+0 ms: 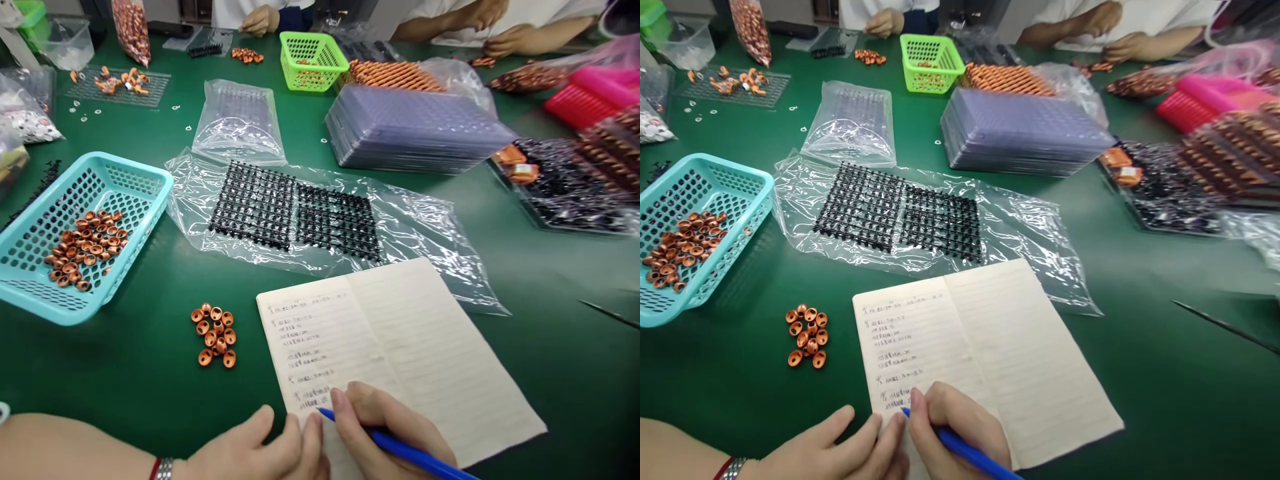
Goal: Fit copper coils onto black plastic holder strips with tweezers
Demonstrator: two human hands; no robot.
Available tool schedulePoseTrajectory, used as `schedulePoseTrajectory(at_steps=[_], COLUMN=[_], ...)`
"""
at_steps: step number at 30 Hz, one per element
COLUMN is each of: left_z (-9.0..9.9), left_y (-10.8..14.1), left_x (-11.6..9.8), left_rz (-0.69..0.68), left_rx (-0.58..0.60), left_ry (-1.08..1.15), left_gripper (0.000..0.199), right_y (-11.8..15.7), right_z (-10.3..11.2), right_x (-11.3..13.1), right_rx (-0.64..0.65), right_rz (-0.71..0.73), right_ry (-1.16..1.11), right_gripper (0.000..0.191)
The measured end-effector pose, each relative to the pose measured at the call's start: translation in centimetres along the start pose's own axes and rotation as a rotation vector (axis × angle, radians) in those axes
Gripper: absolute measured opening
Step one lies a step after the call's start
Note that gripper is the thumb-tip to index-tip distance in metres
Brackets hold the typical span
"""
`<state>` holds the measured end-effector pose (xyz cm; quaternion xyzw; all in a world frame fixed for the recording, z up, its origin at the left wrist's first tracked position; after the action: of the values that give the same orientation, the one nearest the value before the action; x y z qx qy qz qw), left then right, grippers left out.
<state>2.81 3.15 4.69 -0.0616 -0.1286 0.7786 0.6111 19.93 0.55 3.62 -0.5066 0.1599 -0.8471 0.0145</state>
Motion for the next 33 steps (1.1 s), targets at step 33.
schedulePoseTrajectory(at_steps=[33], left_z=[-0.20], left_y=[-0.12], left_x=[0.05], left_rz=[0.015], left_rx=[-0.012], left_ry=[0.032], left_gripper=[0.028], right_y=[0.40], right_z=[-0.13], right_x=[-0.61], right_rx=[0.061], right_rz=[0.000], right_ry=[-0.001], right_gripper=[0.037])
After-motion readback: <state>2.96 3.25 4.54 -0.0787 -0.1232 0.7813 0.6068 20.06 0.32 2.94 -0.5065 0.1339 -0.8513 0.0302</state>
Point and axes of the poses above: each hand's wrist, its own y-axis away from the middle knuckle, its own z-axis out of the back of the hand, x = y × z, the point moved 3 cm from there along -y, towards the middle knuckle, and after that the axes turned 6 degrees about z, right-handed, at the moved point
